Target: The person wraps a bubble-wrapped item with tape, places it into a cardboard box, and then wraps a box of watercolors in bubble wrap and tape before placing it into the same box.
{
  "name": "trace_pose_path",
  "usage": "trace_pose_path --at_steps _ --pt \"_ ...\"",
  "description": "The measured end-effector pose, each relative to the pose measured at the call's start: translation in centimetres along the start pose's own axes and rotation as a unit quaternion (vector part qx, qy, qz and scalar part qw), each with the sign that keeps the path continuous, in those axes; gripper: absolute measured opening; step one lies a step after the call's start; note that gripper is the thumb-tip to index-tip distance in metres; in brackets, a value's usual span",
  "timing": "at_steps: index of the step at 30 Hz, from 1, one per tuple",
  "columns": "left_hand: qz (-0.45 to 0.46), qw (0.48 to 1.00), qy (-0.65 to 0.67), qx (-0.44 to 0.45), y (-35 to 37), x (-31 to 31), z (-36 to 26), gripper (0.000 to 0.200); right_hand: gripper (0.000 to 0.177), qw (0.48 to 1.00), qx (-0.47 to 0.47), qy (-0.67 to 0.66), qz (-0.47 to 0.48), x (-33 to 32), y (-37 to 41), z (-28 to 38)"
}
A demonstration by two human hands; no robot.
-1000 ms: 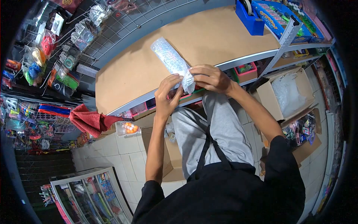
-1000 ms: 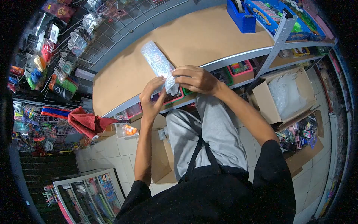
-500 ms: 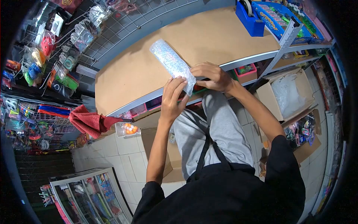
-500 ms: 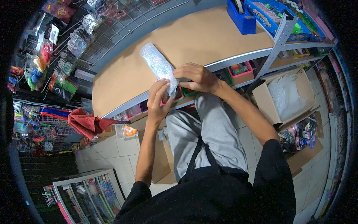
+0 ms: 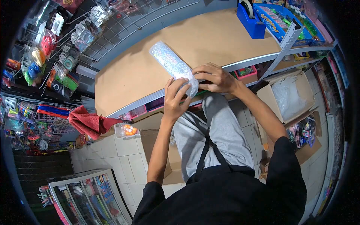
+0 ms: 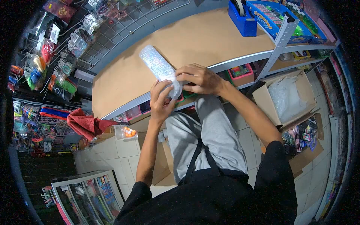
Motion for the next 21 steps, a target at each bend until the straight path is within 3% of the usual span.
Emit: trace_pose_path --at_steps 5,8,9,13,16,21 --pt "-0.050 0.997 0.059 -0.017 -0.6 -0.4 -0.2 0.064 0.049 1.000 0.012 -0.014 0.016 -0.5 0.1 0.3" --pt "-0.070 0.992 0.060 -0.088 -2.1 -0.8 -1.5 0.066 0.047 1.000 0.012 -0.011 0.024 -0.7 0.5 0.3" --pt "-0.088 0.991 0.031 -0.098 -2.8 -0.6 -2.1 0.051 0.046 1.000 0.010 -0.009 0.026 -0.7 0.6 0.3" --pt "-0.114 0.980 0.007 -0.163 -3.5 -0.4 -2.1 0.023 0.042 0.999 0.017 0.002 0.027 -0.7 0.8 0.7" --pt "-0.133 0.967 0.025 -0.217 -3.3 -0.2 -1.8 0.024 0.041 1.000 0.018 0.007 0.019 -0.7 0.7 1.2" --pt "-0.093 0.987 -0.003 -0.130 -3.2 -0.8 -2.6 0.024 0.039 0.999 0.009 0.028 0.018 -0.2 0.8 0.9"
Point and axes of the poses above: each hand's wrist, its own y-axis away from the middle knuckle, its own x-axis out of the palm, z = x × y, the point moved 3 cm from there along -y, towards the middle knuckle, and after that the axes turned 9 degrees about x, right-handed, at the moved point
